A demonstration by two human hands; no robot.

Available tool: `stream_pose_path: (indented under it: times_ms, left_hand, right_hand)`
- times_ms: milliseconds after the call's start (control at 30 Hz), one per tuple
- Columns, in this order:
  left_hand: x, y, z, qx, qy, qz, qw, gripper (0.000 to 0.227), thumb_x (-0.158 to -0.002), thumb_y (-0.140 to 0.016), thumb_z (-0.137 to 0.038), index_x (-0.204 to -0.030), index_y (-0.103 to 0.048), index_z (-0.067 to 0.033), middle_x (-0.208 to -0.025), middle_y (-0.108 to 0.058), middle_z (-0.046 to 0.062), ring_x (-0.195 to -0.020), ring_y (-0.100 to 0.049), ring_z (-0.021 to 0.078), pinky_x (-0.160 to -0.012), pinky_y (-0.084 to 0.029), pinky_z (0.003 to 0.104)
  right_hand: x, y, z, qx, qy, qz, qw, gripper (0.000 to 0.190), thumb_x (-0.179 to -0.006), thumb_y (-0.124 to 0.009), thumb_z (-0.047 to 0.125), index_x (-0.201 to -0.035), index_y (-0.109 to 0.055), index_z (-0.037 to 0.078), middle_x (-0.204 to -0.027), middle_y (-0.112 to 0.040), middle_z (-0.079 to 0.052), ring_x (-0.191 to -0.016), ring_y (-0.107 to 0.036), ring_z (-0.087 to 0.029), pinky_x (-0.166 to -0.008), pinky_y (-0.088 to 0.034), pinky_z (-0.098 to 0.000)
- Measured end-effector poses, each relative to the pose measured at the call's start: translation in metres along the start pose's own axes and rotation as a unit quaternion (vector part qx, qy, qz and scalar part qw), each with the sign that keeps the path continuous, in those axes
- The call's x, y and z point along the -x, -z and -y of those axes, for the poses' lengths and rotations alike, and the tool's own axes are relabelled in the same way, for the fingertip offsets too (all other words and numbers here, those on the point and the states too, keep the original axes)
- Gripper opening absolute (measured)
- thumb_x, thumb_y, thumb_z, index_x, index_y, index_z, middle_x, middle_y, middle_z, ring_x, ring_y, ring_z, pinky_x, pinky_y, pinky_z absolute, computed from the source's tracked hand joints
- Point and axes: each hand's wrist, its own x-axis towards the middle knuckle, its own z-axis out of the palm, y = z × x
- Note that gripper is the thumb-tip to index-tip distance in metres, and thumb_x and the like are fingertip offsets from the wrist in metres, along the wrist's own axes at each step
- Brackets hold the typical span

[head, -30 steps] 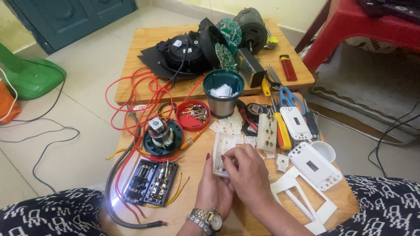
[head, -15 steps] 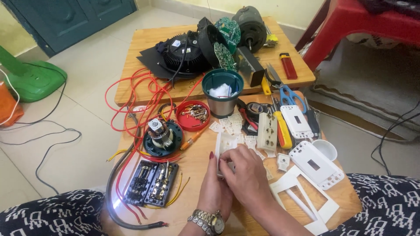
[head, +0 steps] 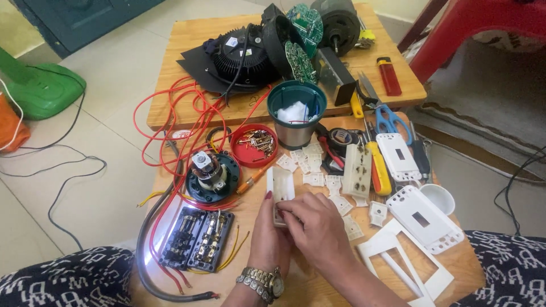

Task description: Assembling electrical socket modules into a multi-gang panel frame on a wooden surface.

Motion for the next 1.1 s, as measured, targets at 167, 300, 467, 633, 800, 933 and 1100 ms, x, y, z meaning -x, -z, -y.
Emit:
stream_pose_path:
  times_ms: [167, 300, 467, 633, 800, 933, 1100]
  left_hand:
    - [-0.023, 0.012, 0.013, -0.091, -0.075, 0.042, 0.992, 0.044, -0.096, -0.038, -0.033, -0.115, -0.057, 0.0018, -0.109, -0.060, 0.014, -0.095, -0.055, 0.0193, -0.085, -0.045, 0.032]
    - [-0.033, 0.017, 0.018, -0.143, -0.100, 0.045, 0.984, 0.048, -0.093, -0.041, -0.026, -0.129, -0.057, 0.0022, -0.121, -0.064, 0.014, -0.103, -0.058, 0.0191, -0.087, -0.047, 0.029]
    - [-0.038, 0.017, 0.019, -0.271, -0.194, 0.069, 0.940, 0.052, -0.093, -0.037, -0.029, -0.139, -0.046, -0.0073, -0.135, -0.058, 0.010, -0.118, -0.058, 0.0169, -0.094, -0.047, 0.026]
    - [-0.047, 0.027, 0.022, -0.353, -0.280, 0.071, 0.890, 0.054, -0.092, -0.039, -0.026, -0.142, -0.037, -0.0060, -0.146, -0.045, 0.012, -0.130, -0.048, 0.0198, -0.101, -0.041, 0.029]
    - [-0.043, 0.030, 0.022, -0.319, -0.290, 0.098, 0.897, 0.053, -0.093, -0.039, -0.027, -0.142, -0.039, -0.0075, -0.143, -0.050, 0.010, -0.123, -0.053, 0.0172, -0.096, -0.044, 0.026]
    - [-0.041, 0.029, 0.021, -0.313, -0.283, 0.089, 0.902, 0.053, -0.093, -0.040, -0.028, -0.142, -0.039, -0.0090, -0.142, -0.052, 0.009, -0.122, -0.054, 0.0157, -0.094, -0.045, 0.025]
    - [-0.040, 0.025, 0.020, -0.316, -0.282, 0.075, 0.903, 0.053, -0.093, -0.039, -0.029, -0.142, -0.039, -0.0080, -0.143, -0.050, 0.010, -0.124, -0.053, 0.0171, -0.096, -0.045, 0.027]
  right_hand:
    - [-0.009, -0.001, -0.004, 0.002, 0.001, -0.015, 1.000, 0.010, -0.080, -0.063, 0.016, -0.086, -0.071, 0.014, -0.079, -0.064, 0.004, -0.076, -0.055, -0.012, -0.071, -0.043, -0.0269]
    - [-0.015, 0.004, -0.002, -0.018, -0.033, -0.023, 0.999, 0.008, -0.079, -0.064, 0.018, -0.081, -0.068, 0.011, -0.076, -0.066, 0.003, -0.072, -0.056, -0.013, -0.068, -0.043, -0.0275]
    - [-0.021, 0.002, 0.005, -0.065, -0.190, 0.002, 0.980, 0.008, -0.078, -0.067, 0.018, -0.077, -0.070, 0.011, -0.069, -0.067, 0.002, -0.060, -0.056, -0.009, -0.055, -0.045, -0.0237]
    - [-0.025, 0.000, 0.009, -0.119, -0.392, 0.057, 0.910, 0.021, -0.080, -0.065, 0.028, -0.092, -0.075, 0.014, -0.074, -0.074, 0.001, -0.062, -0.065, -0.008, -0.057, -0.049, -0.0220]
    - [-0.026, -0.001, 0.010, -0.117, -0.370, 0.069, 0.919, 0.021, -0.080, -0.065, 0.025, -0.092, -0.078, 0.013, -0.070, -0.075, 0.001, -0.054, -0.061, -0.008, -0.050, -0.046, -0.0209]
    - [-0.023, -0.001, 0.013, -0.138, -0.358, 0.045, 0.922, 0.017, -0.079, -0.067, 0.021, -0.088, -0.077, 0.011, -0.066, -0.073, -0.001, -0.054, -0.061, -0.009, -0.050, -0.047, -0.0214]
    - [-0.023, -0.001, 0.015, -0.148, -0.344, 0.028, 0.927, 0.018, -0.078, -0.068, 0.020, -0.088, -0.078, 0.009, -0.063, -0.071, -0.001, -0.052, -0.056, -0.007, -0.047, -0.043, -0.0211]
